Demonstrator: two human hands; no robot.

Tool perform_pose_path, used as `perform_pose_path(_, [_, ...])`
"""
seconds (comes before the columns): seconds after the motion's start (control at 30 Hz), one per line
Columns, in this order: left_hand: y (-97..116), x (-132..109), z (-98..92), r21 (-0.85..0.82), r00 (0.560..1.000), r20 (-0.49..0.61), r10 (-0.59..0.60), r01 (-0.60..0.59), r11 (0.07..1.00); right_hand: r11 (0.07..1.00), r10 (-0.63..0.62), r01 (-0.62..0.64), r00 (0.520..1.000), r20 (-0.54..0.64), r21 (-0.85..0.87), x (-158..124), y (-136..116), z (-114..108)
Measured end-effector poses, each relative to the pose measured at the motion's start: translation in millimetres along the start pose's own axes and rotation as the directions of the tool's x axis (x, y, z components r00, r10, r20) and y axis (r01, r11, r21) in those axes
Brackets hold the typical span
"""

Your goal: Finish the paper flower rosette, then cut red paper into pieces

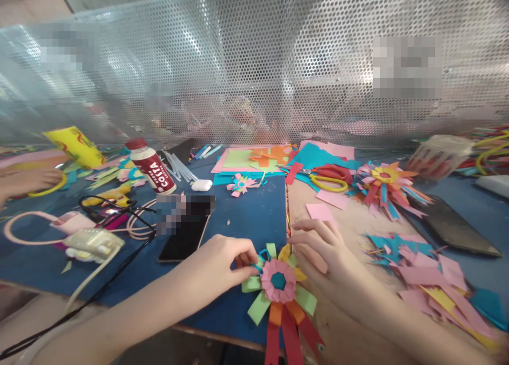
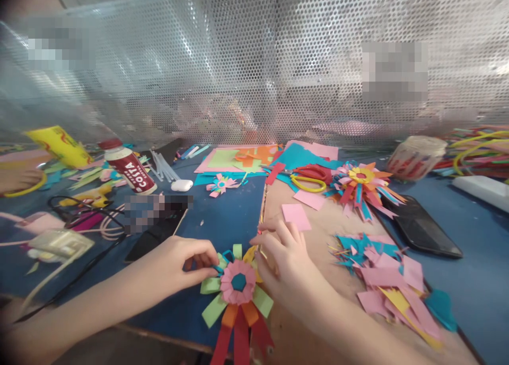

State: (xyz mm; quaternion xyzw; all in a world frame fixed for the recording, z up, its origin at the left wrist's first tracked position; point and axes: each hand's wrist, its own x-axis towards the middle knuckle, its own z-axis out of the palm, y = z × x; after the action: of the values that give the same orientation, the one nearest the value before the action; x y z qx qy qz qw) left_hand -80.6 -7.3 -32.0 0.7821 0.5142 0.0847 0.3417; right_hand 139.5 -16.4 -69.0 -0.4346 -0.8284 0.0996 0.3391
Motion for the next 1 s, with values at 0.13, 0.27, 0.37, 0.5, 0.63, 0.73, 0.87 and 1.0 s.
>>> perform_pose_path(0.13, [0.8,-0.3,-0.2,0.0,1.0,-0.007,-0.021,0.021,1.0,1.0,-0.001,0.001,1.0,-0.003,0.016,-0.3,1.5,1.2])
perform_pose_path(0.27, [3.8,-4.0,-7.4,0.027,0.997,-0.055,-0.062,0.064,0.998,1.0,0.001,-0.001,1.0,-0.004,0.023,0.0,1.1,1.2])
perform_pose_path(0.37, [3.3,-8.0,-11.6,0.075,0.993,-0.097,-0.065,0.073,0.995,1.0,0.004,-0.003,1.0,-0.005,0.018,0.4,-0.4,0.1])
perform_pose_path(0.5, [-1.7,-10.2,-12.0,0.084,0.994,-0.082,-0.074,0.081,0.993,1.0,0.007,-0.007,1.0,-0.006,0.014,0.7,-2.0,-1.6])
perform_pose_path(0.63, [-4.2,-11.6,-10.6,0.097,0.993,-0.084,-0.084,0.092,0.991,1.0,0.015,-0.015,1.0,-0.02,0.0,1.8,-2.0,-3.0])
perform_pose_path(0.73, [-3.1,-16.9,-8.3,0.148,0.992,-0.071,-0.108,0.117,0.982,1.0,0.006,-0.007,1.0,-0.022,-0.022,1.8,-0.7,-3.2])
perform_pose_path(0.87, [-9.6,-27.0,-19.8,0.201,0.984,-0.117,-0.131,0.152,0.968,0.996,-0.059,0.059,0.998,0.004,-0.062,-2.7,4.3,-1.7])
perform_pose_path(1.0, [-35.4,-38.3,-85.5,0.321,0.873,-0.459,-0.167,0.338,0.885,0.975,-0.165,0.16,0.986,-0.019,-0.157,-8.0,14.3,2.1])
